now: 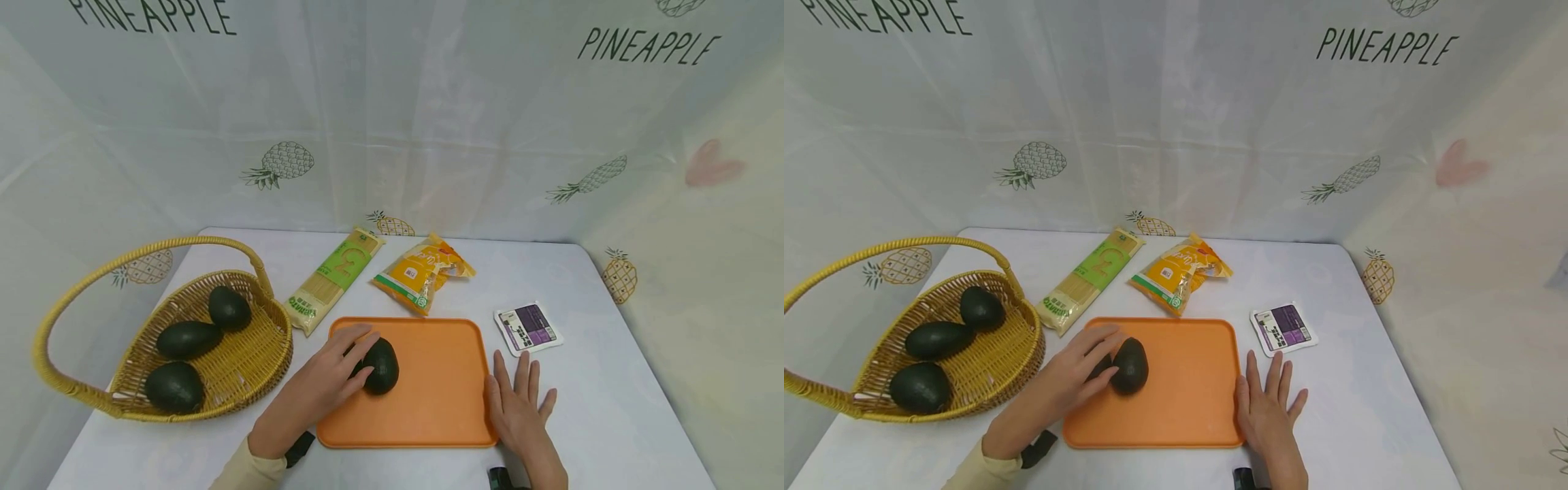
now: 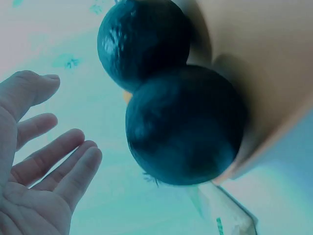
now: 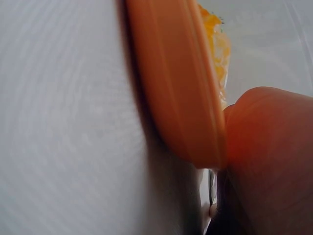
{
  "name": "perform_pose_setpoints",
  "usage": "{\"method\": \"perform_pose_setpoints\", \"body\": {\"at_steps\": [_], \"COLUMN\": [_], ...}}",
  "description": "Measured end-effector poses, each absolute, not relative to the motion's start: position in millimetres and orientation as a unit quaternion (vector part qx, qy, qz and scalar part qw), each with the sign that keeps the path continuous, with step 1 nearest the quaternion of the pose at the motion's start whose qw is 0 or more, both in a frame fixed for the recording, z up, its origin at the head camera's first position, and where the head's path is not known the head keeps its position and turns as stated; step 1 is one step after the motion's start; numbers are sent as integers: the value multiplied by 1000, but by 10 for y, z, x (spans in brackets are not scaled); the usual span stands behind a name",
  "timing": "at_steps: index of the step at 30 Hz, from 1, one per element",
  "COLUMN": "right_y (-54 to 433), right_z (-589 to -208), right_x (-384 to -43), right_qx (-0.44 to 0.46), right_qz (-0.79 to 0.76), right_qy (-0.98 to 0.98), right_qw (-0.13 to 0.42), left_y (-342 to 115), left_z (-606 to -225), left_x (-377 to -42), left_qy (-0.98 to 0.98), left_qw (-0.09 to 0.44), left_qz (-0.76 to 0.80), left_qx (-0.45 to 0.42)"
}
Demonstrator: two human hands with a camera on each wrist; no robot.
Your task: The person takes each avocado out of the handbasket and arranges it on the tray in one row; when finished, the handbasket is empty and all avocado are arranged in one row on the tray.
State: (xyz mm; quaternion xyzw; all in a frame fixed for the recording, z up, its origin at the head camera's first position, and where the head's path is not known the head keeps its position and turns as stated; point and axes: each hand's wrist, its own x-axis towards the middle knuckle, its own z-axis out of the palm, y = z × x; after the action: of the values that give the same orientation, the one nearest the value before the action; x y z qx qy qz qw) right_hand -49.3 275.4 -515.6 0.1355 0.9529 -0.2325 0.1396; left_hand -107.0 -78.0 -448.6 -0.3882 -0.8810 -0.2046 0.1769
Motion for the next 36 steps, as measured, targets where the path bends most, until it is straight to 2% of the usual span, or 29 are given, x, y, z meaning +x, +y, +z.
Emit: {"method": "perform_pose_setpoints", "body": {"at_steps": [10,17,29,36], "right_y": [2749,2751,2751,2749], "right_z": [-5158,-5154,-5148,-5140], "right_x": [-511,-511,-501,-501], "right_qx": [137,136,137,137], "right_qz": [-229,-230,-230,-231], "right_qy": [952,952,952,952], "right_qw": [148,149,148,150], "left_y": [-1004,-1157,-1361,-1495], "left_z": [-4524,-4542,-4545,-4538], "left_x": [-1025,-1020,-983,-981], "left_qy": [-872,-875,-891,-890], "left_qw": [208,254,252,276], "left_qz": [-243,-228,-226,-217], "left_qx": [-370,-343,-303,-290]}}
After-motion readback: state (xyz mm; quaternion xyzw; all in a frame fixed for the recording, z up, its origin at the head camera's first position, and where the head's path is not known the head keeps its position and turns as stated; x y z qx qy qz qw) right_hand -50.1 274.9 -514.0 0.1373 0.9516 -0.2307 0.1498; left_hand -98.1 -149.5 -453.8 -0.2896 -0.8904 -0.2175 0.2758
